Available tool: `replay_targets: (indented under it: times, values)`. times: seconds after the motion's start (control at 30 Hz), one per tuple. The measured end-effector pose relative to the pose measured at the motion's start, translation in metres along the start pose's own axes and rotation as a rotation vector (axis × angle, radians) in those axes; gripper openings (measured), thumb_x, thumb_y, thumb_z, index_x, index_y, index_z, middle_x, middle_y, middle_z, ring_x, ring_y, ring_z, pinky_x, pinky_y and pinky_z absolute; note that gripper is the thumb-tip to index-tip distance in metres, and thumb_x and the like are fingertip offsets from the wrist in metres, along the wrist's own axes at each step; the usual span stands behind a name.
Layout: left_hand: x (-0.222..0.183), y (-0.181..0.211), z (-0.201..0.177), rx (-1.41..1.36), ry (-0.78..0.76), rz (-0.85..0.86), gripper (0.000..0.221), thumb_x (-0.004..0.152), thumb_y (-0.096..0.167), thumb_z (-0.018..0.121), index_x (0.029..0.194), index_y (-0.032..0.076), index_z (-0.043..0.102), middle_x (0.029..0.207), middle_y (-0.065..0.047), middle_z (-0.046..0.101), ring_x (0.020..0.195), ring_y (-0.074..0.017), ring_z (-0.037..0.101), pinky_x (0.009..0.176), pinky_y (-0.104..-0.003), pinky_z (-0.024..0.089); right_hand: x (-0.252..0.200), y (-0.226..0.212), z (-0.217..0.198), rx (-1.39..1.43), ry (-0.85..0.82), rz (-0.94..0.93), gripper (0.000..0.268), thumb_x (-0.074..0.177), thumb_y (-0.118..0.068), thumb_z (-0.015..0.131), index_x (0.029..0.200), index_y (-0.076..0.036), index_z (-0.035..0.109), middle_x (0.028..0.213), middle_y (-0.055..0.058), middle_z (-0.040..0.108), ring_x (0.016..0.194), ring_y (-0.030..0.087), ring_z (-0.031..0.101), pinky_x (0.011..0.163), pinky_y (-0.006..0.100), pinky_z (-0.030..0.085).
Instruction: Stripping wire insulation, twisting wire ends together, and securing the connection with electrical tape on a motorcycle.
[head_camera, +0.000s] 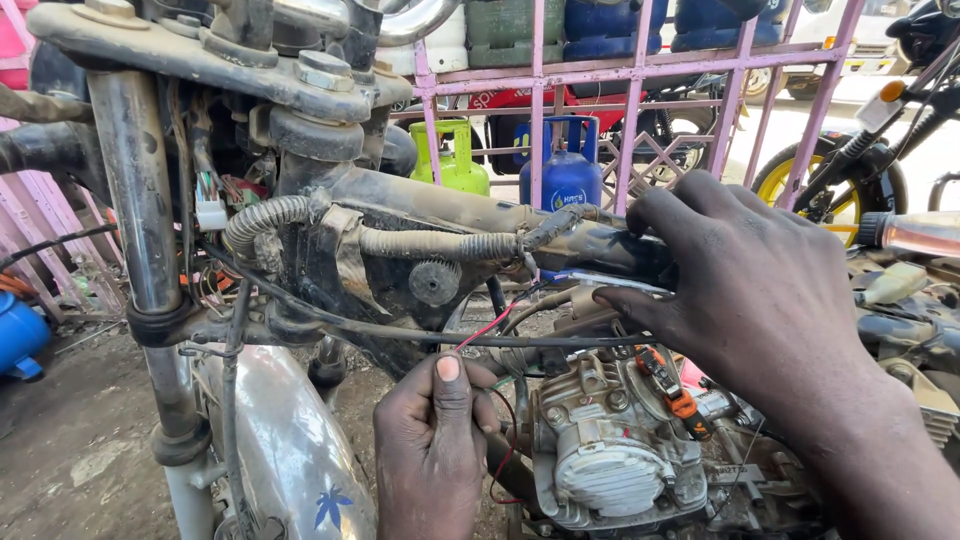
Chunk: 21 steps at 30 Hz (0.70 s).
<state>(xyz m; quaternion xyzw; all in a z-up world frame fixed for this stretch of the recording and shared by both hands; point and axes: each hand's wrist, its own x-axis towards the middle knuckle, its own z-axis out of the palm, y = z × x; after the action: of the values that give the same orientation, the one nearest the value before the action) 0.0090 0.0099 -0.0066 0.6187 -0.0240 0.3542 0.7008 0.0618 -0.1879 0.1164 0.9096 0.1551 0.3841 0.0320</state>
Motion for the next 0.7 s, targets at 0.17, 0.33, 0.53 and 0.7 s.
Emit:
replay_targets:
  times: [0.17, 0.33, 0.53, 0.7]
  values:
    - [0.001, 0.0, 0.0, 0.023, 0.029, 0.049, 0.045, 0.103, 0.032, 0.049, 0.079, 0.0, 0.069, 0.053, -0.009, 0.058, 0.035, -0.0098, 0.034, 0.034, -0.029, 0.027, 0.001, 0.003, 0.007, -0.027, 0.091, -0.075, 0.064, 0.069, -0.076, 0.077, 0.109, -0.03, 0.057, 0.104, -0.004, 0.06, 0.099, 0.025, 0.068, 0.065, 0.047, 0.06]
    - [0.0, -0.002, -0.001, 0.026, 0.047, 0.001, 0.034, 0.1, 0.029, 0.059, 0.078, 0.003, 0.065, 0.055, -0.008, 0.059, 0.04, -0.0101, 0.043, 0.038, -0.028, 0.035, 0.003, 0.007, 0.012, -0.103, 0.078, -0.115, 0.066, 0.072, -0.079, 0.071, 0.11, -0.029, 0.054, 0.108, -0.004, 0.059, 0.104, 0.023, 0.066, 0.059, 0.046, 0.06]
    - [-0.003, -0.001, -0.006, 0.133, 0.219, 0.09, 0.028, 0.095, 0.027, 0.069, 0.077, 0.005, 0.071, 0.054, 0.0, 0.054, 0.05, -0.0079, 0.048, 0.045, -0.026, 0.039, 0.007, 0.005, 0.004, -0.014, -0.016, -0.082, 0.06, 0.076, -0.074, 0.07, 0.11, -0.028, 0.055, 0.107, -0.005, 0.059, 0.103, 0.025, 0.066, 0.056, 0.049, 0.056]
    - [-0.004, 0.005, -0.01, 0.194, 0.389, 0.09, 0.025, 0.09, 0.026, 0.076, 0.078, 0.004, 0.079, 0.055, 0.004, 0.043, 0.053, -0.0066, 0.041, 0.047, -0.025, 0.037, 0.015, 0.002, -0.002, 0.075, -0.133, -0.001, 0.055, 0.075, -0.072, 0.075, 0.09, -0.024, 0.052, 0.094, -0.008, 0.062, 0.094, 0.022, 0.065, 0.06, 0.046, 0.048]
